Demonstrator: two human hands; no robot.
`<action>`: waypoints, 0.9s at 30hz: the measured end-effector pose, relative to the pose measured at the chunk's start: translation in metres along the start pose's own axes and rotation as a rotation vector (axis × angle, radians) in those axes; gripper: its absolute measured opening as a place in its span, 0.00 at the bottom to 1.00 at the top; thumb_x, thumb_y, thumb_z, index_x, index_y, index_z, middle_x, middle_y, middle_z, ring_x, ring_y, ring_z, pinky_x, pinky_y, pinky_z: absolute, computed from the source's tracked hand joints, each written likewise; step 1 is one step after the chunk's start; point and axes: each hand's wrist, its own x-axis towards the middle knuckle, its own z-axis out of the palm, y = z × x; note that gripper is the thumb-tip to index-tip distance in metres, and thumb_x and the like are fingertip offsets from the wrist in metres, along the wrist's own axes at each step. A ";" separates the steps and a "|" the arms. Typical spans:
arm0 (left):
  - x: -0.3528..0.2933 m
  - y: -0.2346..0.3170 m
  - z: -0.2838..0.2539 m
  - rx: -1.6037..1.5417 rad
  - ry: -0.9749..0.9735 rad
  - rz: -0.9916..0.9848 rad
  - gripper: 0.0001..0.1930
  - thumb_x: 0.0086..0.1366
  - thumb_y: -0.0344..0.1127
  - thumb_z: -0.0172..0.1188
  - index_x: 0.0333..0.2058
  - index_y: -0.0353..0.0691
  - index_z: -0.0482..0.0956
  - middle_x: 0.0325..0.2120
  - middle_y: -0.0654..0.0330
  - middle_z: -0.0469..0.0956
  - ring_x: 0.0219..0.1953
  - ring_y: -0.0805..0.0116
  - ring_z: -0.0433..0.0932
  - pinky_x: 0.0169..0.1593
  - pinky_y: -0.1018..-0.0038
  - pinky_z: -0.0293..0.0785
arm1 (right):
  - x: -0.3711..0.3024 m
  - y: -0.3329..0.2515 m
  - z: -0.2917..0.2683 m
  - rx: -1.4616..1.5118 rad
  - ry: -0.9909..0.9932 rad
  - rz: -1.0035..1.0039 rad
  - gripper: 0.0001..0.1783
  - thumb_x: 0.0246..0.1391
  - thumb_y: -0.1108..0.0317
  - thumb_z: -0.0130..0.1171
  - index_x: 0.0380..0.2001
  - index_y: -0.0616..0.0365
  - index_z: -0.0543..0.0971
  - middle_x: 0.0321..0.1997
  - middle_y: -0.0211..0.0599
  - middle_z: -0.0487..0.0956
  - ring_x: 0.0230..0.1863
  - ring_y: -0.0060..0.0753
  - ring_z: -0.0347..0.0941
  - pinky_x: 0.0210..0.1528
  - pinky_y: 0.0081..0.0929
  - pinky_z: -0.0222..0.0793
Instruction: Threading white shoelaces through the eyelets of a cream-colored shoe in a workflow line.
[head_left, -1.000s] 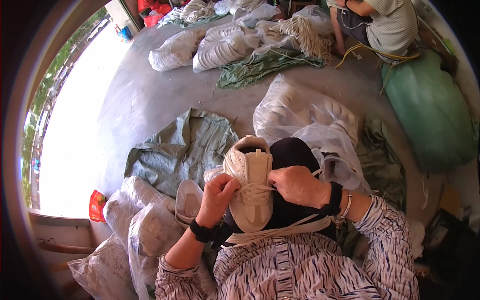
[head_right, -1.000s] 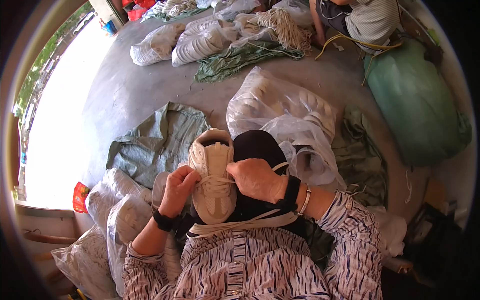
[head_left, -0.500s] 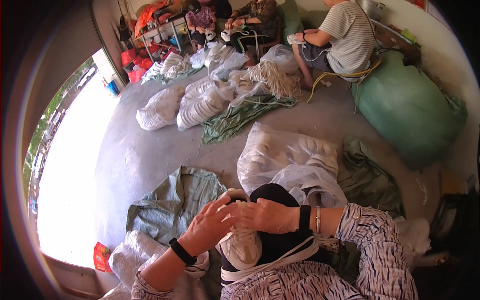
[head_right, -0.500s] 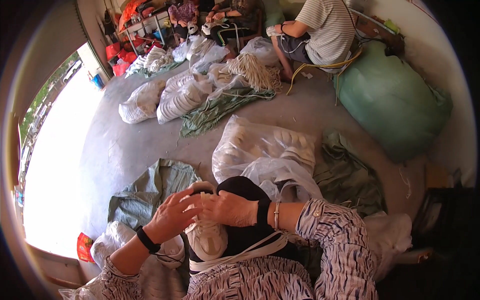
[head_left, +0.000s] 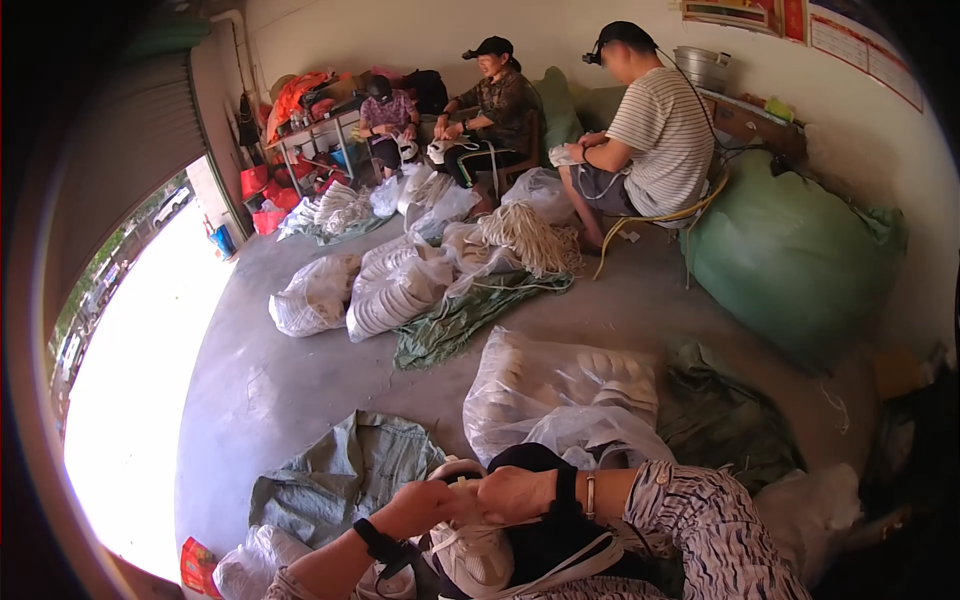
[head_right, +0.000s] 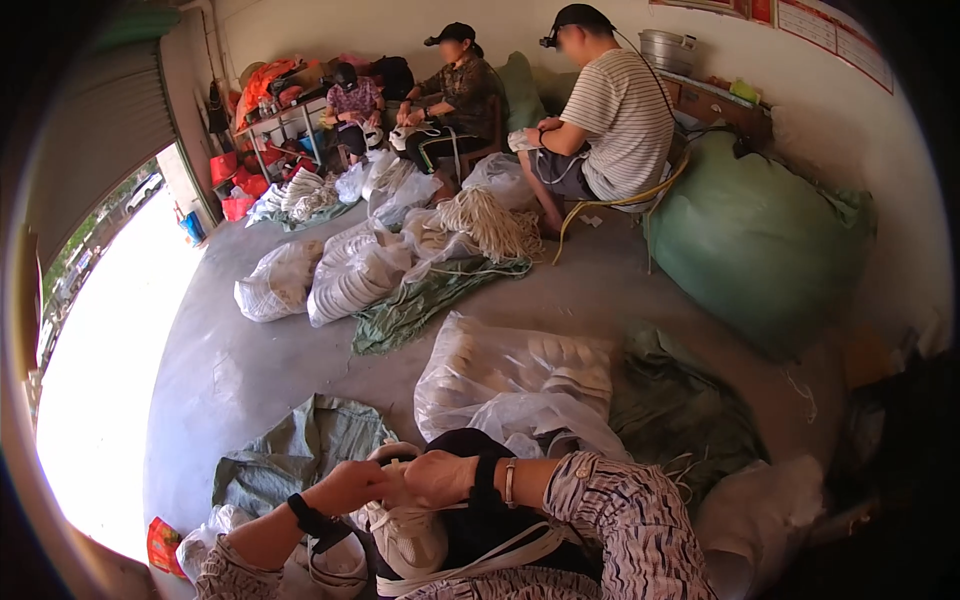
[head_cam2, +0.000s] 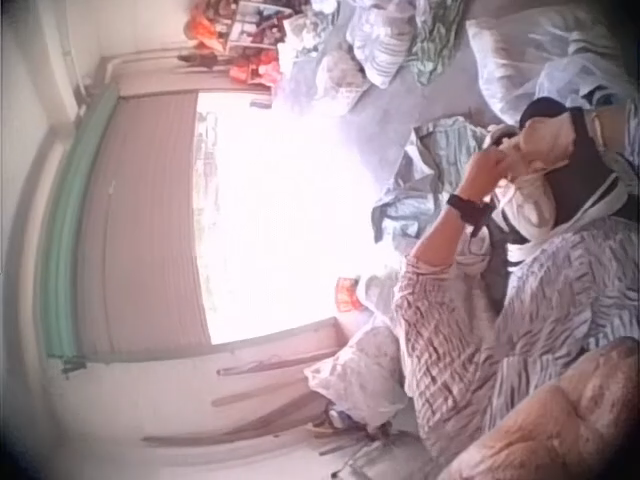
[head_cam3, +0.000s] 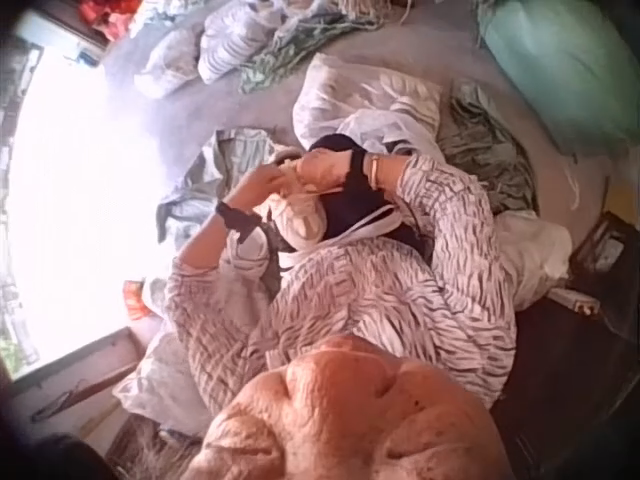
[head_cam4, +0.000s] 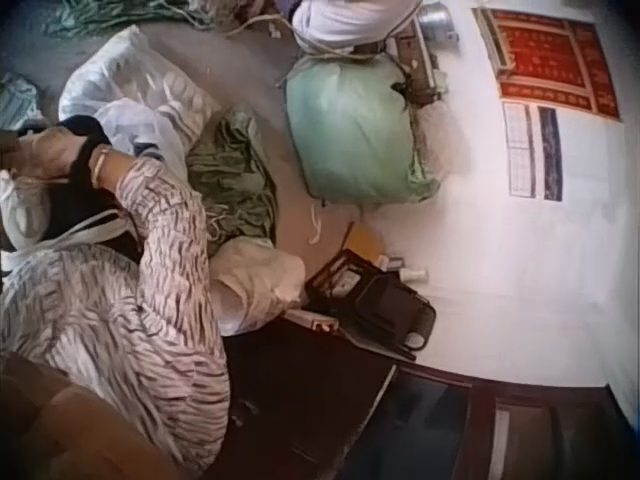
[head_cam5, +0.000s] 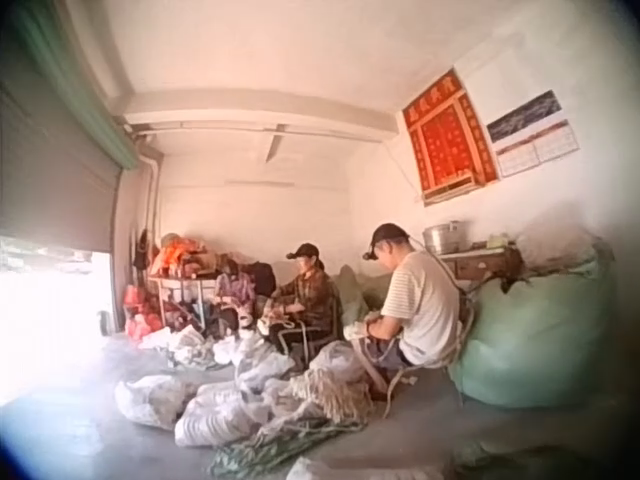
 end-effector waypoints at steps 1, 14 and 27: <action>0.002 -0.003 -0.003 -0.075 0.031 0.012 0.11 0.60 0.41 0.56 0.28 0.41 0.80 0.25 0.57 0.77 0.29 0.58 0.78 0.34 0.66 0.71 | 0.005 0.003 0.002 0.097 -0.089 0.134 0.14 0.44 0.65 0.57 0.30 0.67 0.74 0.33 0.54 0.77 0.32 0.52 0.77 0.36 0.40 0.72; -0.006 -0.001 0.042 -0.712 0.340 0.059 0.06 0.63 0.34 0.54 0.34 0.38 0.74 0.27 0.66 0.73 0.32 0.81 0.69 0.35 0.78 0.69 | -0.006 -0.037 -0.001 -0.034 -0.072 0.209 0.21 0.42 0.72 0.52 0.45 0.55 0.70 0.41 0.42 0.74 0.43 0.46 0.74 0.39 0.42 0.68; -0.036 0.005 0.014 0.219 0.295 0.153 0.06 0.55 0.37 0.57 0.31 0.45 0.80 0.30 0.60 0.73 0.37 0.61 0.76 0.37 0.66 0.75 | -0.031 0.000 -0.029 1.484 0.492 0.527 0.09 0.57 0.66 0.51 0.37 0.61 0.71 0.21 0.32 0.72 0.18 0.22 0.69 0.25 0.22 0.72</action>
